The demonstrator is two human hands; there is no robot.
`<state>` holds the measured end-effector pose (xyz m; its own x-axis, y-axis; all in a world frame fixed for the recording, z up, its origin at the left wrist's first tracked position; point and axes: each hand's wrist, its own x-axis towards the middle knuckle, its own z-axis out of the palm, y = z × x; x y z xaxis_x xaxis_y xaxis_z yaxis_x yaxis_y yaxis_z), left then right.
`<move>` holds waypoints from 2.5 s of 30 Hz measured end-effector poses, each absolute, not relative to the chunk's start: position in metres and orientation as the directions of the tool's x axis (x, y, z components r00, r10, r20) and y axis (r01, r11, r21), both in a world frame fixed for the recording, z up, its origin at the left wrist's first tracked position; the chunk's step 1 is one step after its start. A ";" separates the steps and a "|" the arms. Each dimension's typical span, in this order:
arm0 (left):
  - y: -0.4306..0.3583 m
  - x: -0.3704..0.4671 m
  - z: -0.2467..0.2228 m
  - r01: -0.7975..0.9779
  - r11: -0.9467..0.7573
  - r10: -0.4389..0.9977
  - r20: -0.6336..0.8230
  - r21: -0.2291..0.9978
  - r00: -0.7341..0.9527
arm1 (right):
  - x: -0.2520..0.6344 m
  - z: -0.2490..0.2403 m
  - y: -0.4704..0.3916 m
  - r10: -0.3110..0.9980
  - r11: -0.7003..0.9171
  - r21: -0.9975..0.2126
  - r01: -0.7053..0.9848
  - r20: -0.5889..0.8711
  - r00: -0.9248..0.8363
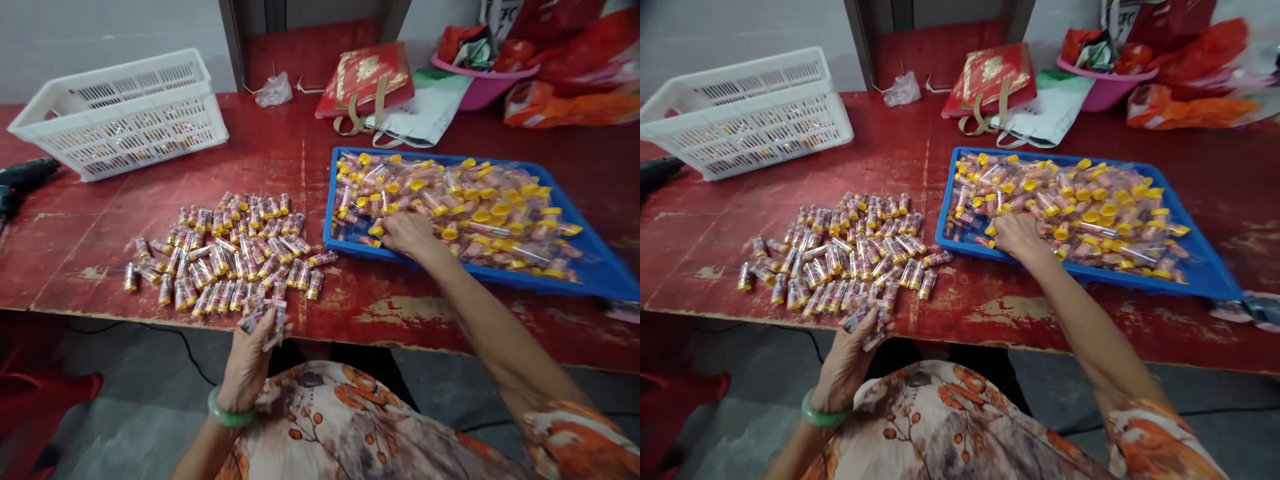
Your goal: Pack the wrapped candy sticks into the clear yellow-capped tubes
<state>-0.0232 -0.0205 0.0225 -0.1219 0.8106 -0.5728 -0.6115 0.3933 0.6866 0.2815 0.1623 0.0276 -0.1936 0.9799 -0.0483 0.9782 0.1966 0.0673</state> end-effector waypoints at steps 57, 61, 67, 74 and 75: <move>-0.004 0.086 0.039 -0.473 0.470 0.868 -0.488 0.745 0.094 | 0.270 0.021 -0.051 0.999 -0.054 -0.959 -0.279 -0.053 -0.013; -0.002 0.086 0.033 -0.526 0.445 0.860 -0.509 0.725 0.027 | 0.263 0.013 -0.067 0.991 0.126 -0.966 -0.225 0.114 0.067; -0.003 0.084 0.032 -0.531 0.471 0.830 -0.558 0.704 -0.004 | 0.241 0.010 -0.071 0.920 0.357 -0.922 0.151 0.375 0.111; 0.000 0.079 0.029 -0.553 0.462 0.832 -0.555 0.693 -0.001 | 0.242 0.004 -0.067 0.888 0.411 -0.879 0.240 0.446 0.111; 0.000 0.079 0.029 -0.557 0.454 0.837 -0.547 0.695 -0.002 | 0.242 0.004 -0.067 0.891 0.406 -0.884 0.230 0.439 0.116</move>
